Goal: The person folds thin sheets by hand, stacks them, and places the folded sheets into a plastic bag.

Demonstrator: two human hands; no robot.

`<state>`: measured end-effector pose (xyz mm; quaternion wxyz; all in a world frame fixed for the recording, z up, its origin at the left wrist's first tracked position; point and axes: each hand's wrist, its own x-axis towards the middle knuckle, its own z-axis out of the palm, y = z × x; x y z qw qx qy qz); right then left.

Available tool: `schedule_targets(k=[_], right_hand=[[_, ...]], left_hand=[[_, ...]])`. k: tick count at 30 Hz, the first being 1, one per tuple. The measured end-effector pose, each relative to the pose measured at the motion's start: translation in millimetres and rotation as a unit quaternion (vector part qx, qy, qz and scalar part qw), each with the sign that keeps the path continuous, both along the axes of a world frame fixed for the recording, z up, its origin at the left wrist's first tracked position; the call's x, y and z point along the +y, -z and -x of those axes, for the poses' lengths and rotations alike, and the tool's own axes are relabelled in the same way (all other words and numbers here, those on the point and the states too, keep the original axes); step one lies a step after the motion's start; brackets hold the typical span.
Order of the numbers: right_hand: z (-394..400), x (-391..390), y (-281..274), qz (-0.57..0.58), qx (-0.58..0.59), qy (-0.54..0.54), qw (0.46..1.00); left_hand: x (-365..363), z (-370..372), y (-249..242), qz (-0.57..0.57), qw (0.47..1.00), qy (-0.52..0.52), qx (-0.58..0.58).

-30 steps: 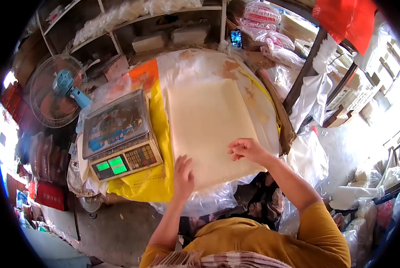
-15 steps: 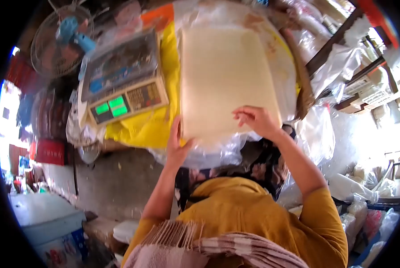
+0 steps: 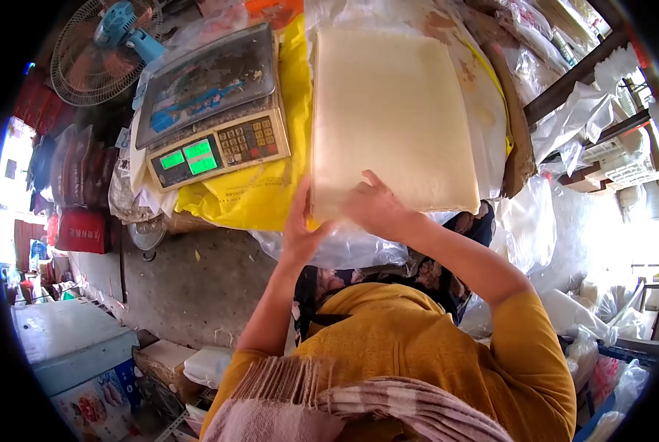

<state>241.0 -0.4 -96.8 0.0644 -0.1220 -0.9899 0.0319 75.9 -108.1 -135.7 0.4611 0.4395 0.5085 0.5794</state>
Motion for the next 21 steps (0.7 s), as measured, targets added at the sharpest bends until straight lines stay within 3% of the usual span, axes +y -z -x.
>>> schedule_targets(k=[6, 9, 11, 14, 16, 18, 19, 21], right_hand=[[15, -5, 8, -0.016, -0.030, 0.018, 0.999], [23, -7, 13, -0.017, -0.015, 0.025, 0.999], [27, -13, 12, -0.075, -0.015, 0.037, 0.996], [30, -18, 10, -0.068, -0.012, 0.039, 0.997], [24, -3, 4, 0.082, 0.055, 0.112, 0.989], [11, 20, -7, 0.228, 0.180, 0.208, 0.934], [1, 34, -17, 0.295, 0.268, 0.268, 0.877], [-22, 48, -50, 0.299, 0.365, 0.301, 0.829]], left_hand=[[1, -2, 16, -0.046, 0.998, -0.023, 0.041], [1, -1, 20, -0.059, 0.998, -0.012, 0.006], [0, -1, 13, -0.049, 0.996, -0.019, 0.070], [-1, -2, 12, -0.055, 0.992, -0.026, 0.110], [0, -4, 10, -0.060, 0.994, -0.035, 0.082], [-1, -9, 0, -0.057, 0.997, -0.052, 0.022], [-1, -7, -9, -0.088, 0.980, -0.058, 0.169], [1, -6, -26, -0.143, 0.882, -0.069, 0.443]])
